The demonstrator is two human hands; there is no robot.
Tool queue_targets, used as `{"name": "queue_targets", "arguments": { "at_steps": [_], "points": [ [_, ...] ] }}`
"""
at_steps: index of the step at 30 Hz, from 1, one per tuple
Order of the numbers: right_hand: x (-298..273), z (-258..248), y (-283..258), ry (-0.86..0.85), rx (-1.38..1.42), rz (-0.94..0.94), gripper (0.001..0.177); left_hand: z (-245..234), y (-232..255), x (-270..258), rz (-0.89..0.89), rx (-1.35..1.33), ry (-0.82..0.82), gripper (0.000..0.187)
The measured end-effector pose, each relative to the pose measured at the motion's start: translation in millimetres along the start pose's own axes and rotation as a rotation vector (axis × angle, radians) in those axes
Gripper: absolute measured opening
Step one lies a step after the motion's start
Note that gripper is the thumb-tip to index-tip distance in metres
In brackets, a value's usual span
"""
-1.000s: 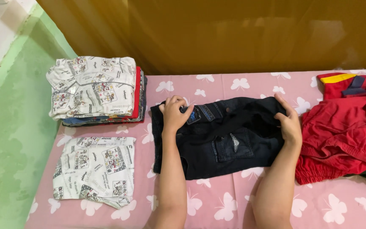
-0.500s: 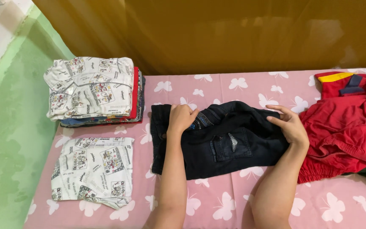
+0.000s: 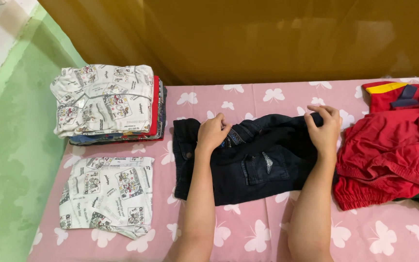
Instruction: The person folds a white patterned garment, a pair of black jeans, and a red short-sleeved shirt on a pink butterfly-patterned surface. Each item is folded neatly and stacked in sequence.
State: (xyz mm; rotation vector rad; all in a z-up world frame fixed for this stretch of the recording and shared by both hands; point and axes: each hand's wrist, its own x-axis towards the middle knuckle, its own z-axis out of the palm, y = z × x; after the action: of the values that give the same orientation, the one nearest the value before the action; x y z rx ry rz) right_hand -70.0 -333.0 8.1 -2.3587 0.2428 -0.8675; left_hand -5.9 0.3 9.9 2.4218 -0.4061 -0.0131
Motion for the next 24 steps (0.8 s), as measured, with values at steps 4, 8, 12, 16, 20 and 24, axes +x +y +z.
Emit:
{"name": "queue_targets", "arguments": {
  "at_steps": [4,8,12,16,20,24],
  "points": [
    [4,17,-24,0.078,0.089,-0.118,0.018,1,-4,2,-0.027,0.008,-0.037,0.027],
    [1,26,-51,-0.110,0.204,-0.158,0.016,-8,8,-3,-0.052,0.003,-0.118,0.042],
    [0,39,-27,-0.343,0.003,-0.079,0.026,-22,26,-11,-0.047,-0.033,-0.199,0.056],
    [-2,32,-12,-0.411,-0.077,0.016,0.036,-23,23,-8,-0.044,-0.053,-0.245,0.052],
    [-1,16,-27,-0.538,-0.067,0.172,0.038,3,-3,2,0.025,-0.126,-0.251,0.040],
    [-1,12,-26,-0.641,-0.101,0.222,0.033,-9,7,-4,0.128,-0.252,-0.291,0.040]
  ]
}}
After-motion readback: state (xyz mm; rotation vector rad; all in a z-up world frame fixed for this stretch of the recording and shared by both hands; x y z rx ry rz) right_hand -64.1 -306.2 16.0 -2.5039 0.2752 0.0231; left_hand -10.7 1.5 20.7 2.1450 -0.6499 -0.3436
